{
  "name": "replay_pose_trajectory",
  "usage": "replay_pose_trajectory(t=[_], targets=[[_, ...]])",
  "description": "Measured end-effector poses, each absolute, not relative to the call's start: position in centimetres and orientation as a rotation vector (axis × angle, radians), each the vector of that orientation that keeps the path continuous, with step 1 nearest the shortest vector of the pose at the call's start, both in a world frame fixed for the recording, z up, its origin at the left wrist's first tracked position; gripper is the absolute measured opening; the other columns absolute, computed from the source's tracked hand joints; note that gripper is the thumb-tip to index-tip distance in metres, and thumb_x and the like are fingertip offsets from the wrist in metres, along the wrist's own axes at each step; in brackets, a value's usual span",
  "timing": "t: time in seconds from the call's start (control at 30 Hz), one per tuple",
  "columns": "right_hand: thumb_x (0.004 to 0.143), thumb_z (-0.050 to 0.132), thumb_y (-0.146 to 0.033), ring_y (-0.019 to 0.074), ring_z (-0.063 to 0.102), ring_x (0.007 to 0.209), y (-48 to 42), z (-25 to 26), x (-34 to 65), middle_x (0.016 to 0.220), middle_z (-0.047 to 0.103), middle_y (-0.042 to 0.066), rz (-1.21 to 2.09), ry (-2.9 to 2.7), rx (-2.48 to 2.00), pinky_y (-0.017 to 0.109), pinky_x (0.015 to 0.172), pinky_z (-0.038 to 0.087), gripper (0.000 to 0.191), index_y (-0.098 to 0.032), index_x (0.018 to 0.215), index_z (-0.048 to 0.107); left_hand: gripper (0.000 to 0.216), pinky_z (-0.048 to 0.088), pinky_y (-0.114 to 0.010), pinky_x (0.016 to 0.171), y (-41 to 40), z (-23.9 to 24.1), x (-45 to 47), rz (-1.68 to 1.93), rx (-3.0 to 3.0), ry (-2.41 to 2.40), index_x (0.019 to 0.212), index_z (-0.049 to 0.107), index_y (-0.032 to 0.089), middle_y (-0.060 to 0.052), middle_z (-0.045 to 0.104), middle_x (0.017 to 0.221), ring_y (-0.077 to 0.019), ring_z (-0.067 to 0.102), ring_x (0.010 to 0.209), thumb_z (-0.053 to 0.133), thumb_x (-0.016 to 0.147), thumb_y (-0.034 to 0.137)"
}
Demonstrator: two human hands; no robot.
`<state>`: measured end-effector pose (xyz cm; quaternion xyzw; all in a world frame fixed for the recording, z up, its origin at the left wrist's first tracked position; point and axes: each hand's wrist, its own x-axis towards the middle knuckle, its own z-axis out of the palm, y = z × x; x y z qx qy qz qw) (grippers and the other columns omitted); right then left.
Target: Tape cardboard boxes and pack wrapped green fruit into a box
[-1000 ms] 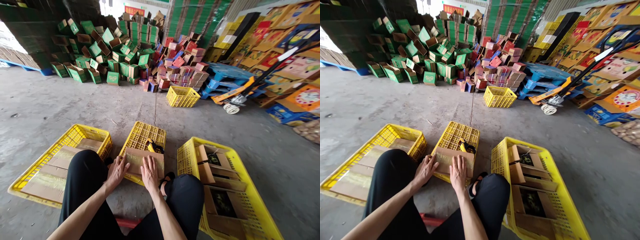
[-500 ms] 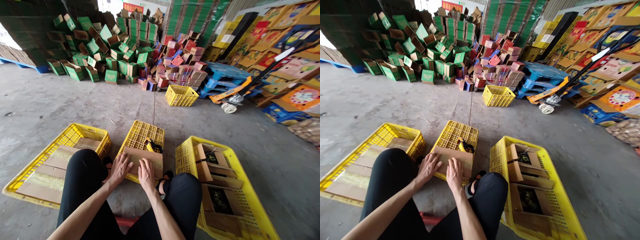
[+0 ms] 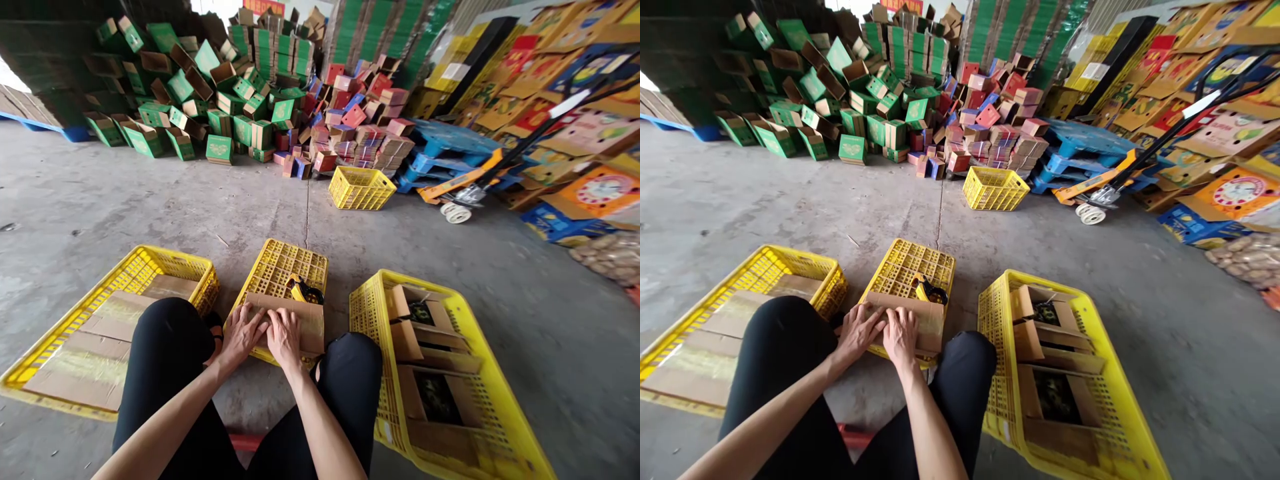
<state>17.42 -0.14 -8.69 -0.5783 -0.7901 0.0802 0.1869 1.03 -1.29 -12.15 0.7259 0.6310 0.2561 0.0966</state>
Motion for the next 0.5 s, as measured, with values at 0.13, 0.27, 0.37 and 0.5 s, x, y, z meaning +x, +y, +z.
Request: replay_pose_trajectory(t=[0.13, 0.27, 0.37, 0.5], targets=[[0.096, 0.059, -0.013, 0.0278, 0.058, 0.107, -0.7, -8.9, 17.5, 0.122, 0.066, 0.008, 0.248, -2.221, -1.628, 0.043, 0.095, 0.048, 0.040, -0.028, 0.132, 0.066, 0.048, 0.031, -0.058, 0.118, -2.0, -13.0, 1.1, 0.823, 2.078, 1.816, 0.144, 0.066, 0.035, -0.013, 0.054, 0.153, -0.0406, 0.043, 0.142, 0.051, 0.104, 0.054], [0.099, 0.057, -0.015, 0.0262, 0.061, 0.111, -2.1, -9.2, 18.1, 0.132, 0.066, 0.007, 0.238, -2.236, -1.596, 0.040, 0.095, 0.052, 0.048, -0.031, 0.145, 0.059, 0.052, 0.013, -0.058, 0.128, -2.7, -14.4, 1.0, 0.888, 2.167, 1.678, 0.154, 0.055, 0.035, -0.009, 0.049, 0.163, -0.0367, 0.036, 0.153, 0.048, 0.105, 0.052], [0.104, 0.053, -0.024, 0.0271, 0.060, 0.125, -2.9, -9.7, 19.2, 0.145, 0.063, 0.007, 0.194, -2.226, -1.587, 0.044, 0.107, 0.050, 0.047, -0.030, 0.151, 0.055, 0.060, 0.010, -0.059, 0.129, -3.0, -15.2, 0.8, 0.877, 2.234, 1.634, 0.161, 0.044, 0.033, -0.009, 0.042, 0.168, -0.0354, 0.033, 0.157, 0.047, 0.105, 0.055], [0.108, 0.048, -0.030, 0.0298, 0.049, 0.146, -3.2, -11.1, 21.8, 0.158, 0.055, 0.008, 0.103, -2.140, -1.639, 0.048, 0.121, 0.042, 0.046, -0.024, 0.152, 0.056, 0.065, 0.012, -0.060, 0.129, -3.3, -15.4, 0.7, 0.853, 2.253, 1.641, 0.163, 0.041, 0.029, -0.011, 0.037, 0.170, -0.0363, 0.031, 0.158, 0.046, 0.105, 0.058]])
